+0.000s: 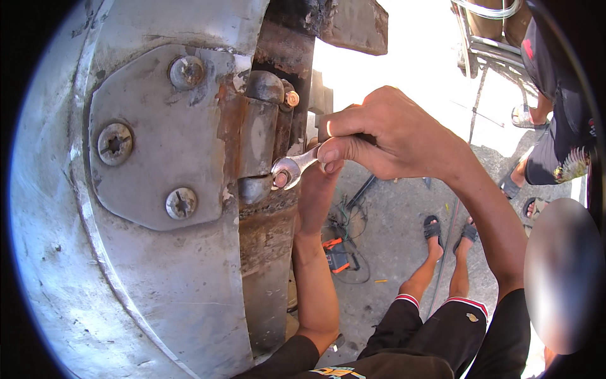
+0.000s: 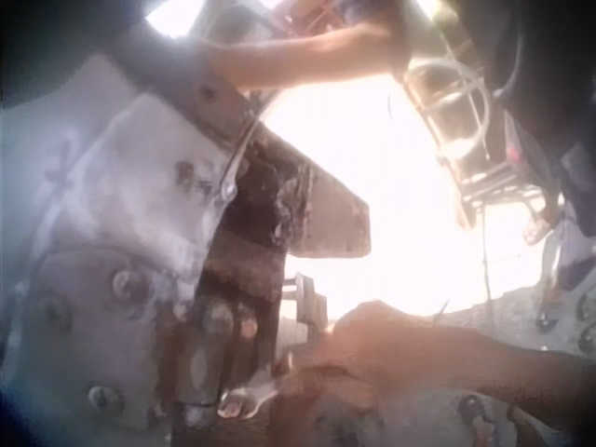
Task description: The person sits on the ground under a vehicle and uses a wrench to tighten bolts on a metal bracket. Two other people stand nearby, one holding a gas cylinder. The person continues to adjust the wrench and tighten the bolts on the vehicle's undercarriage.
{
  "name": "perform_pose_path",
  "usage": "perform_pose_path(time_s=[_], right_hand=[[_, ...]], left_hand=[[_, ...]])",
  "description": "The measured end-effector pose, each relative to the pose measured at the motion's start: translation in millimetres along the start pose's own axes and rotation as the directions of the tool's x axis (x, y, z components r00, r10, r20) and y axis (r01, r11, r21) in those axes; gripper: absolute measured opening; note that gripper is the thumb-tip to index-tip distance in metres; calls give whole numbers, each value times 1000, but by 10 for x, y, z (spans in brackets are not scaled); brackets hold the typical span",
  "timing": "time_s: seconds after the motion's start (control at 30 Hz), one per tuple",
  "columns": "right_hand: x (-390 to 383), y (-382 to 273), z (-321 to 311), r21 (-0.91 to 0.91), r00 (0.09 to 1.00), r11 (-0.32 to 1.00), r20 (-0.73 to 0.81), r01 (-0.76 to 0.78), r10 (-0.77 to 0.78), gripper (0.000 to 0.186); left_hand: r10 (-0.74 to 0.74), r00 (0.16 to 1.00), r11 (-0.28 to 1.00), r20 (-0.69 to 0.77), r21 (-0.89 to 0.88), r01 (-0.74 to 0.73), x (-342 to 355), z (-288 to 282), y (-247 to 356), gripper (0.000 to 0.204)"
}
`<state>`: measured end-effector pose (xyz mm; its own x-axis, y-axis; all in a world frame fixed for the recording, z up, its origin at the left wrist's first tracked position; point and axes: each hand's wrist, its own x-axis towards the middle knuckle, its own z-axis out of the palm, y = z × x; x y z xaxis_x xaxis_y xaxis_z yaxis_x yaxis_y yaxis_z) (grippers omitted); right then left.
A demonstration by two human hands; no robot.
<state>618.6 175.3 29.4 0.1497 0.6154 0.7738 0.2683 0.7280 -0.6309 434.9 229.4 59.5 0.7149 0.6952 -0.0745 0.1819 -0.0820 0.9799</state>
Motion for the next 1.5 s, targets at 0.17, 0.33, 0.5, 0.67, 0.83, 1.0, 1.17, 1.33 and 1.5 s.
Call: perform_pose_path(time_s=[0.17, 0.33, 0.5, 0.67, 0.83, 1.0, 1.17, 1.33, 1.5], right_hand=[[-159, -102, 33, -167, 990, 978, -86, -127, 113, 24], [-386, -427, 435, 65, 901, 926, -215, -373, 378, 30], [-400, -576, 839, 366, 752, 793, -287, -486, 593, 32], [-292, -1033, 1288, 758, 510, 524, -297, -389, 807, 39], [-268, -1302, 1245, 950, 536, 158, 11, -269, 844, 38], [-519, -992, 952, 607, 585, 606, -268, -514, 765, 42], [-497, -496, 643, 333, 800, 793, -152, -511, 580, 33], [-448, -336, 498, 282, 872, 858, -119, -429, 475, 34], [-273, -178, 416, 244, 958, 935, -62, -259, 281, 33]], left_hand=[[60, 995, 888, -76, 460, -19, 94, 138, -73, 16], [-77, 997, 901, 26, 429, 59, -52, -166, -98, 16], [31, 984, 945, 176, -327, 29, -31, -223, 48, 15], [146, 982, 449, 115, -893, 38, 141, -129, -129, 18], [246, 957, 439, 151, -898, 29, 51, -220, -148, 20], [151, 974, 733, 169, -680, 4, 28, -24, 40, 14], [118, 986, 904, 116, 399, -155, -94, 61, 213, 11], [-19, 991, 968, 135, 251, -16, -108, -157, -27, 15], [-11, 992, 993, 125, -118, 25, -50, -256, -69, 15]])
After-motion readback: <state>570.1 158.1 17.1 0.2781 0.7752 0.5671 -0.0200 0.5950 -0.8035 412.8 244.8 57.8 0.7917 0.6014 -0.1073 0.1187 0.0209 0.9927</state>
